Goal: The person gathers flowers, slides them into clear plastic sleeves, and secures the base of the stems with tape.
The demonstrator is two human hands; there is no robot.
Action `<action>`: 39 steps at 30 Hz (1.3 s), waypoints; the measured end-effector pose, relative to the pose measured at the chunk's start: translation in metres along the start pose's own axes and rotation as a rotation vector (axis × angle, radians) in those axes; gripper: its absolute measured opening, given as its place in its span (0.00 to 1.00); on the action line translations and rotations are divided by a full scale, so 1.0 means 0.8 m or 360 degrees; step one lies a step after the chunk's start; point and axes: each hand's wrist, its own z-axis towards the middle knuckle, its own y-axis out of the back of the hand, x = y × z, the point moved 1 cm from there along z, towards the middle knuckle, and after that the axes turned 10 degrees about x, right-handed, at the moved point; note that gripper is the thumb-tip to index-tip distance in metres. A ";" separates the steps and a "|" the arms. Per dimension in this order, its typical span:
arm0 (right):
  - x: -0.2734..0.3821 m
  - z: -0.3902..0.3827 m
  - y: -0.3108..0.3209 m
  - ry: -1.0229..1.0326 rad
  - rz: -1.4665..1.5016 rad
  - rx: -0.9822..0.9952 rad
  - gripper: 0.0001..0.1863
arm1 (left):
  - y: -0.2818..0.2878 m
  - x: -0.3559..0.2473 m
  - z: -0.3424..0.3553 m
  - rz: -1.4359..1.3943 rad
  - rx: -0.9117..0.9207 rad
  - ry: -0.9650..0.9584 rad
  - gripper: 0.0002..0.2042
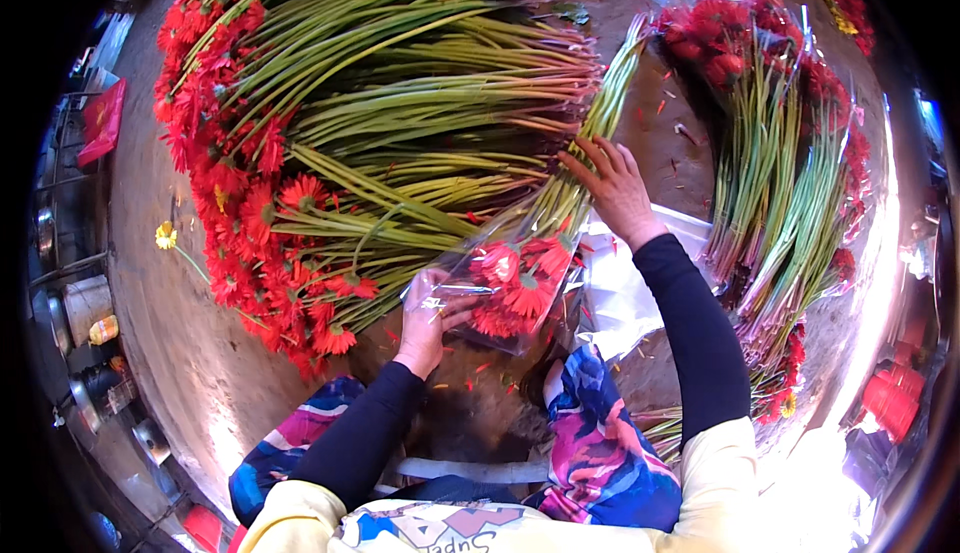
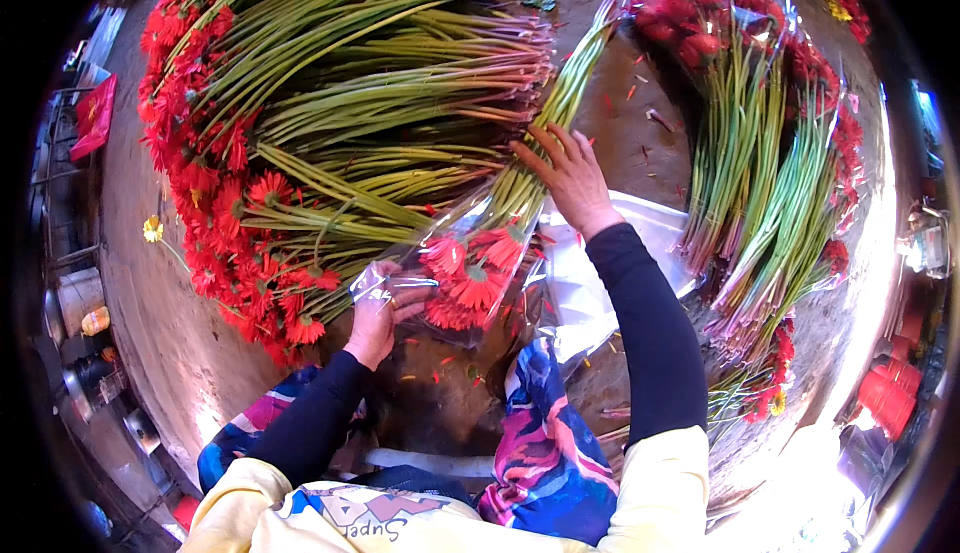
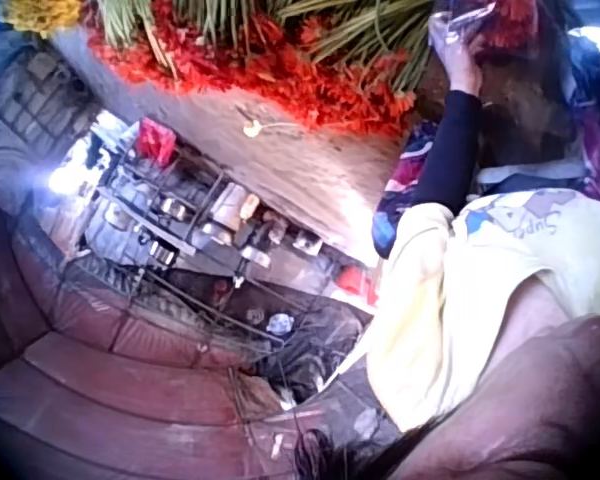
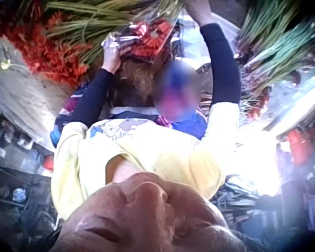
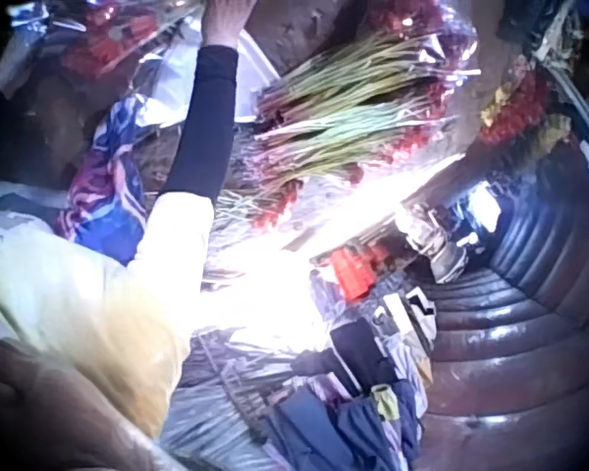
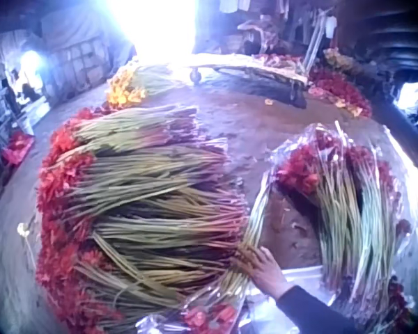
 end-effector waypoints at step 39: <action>0.125 -0.040 0.151 -0.0761 0.1161 -0.0034 0.29 | -0.046 -0.116 0.027 -0.0140 0.0463 -0.0624 0.33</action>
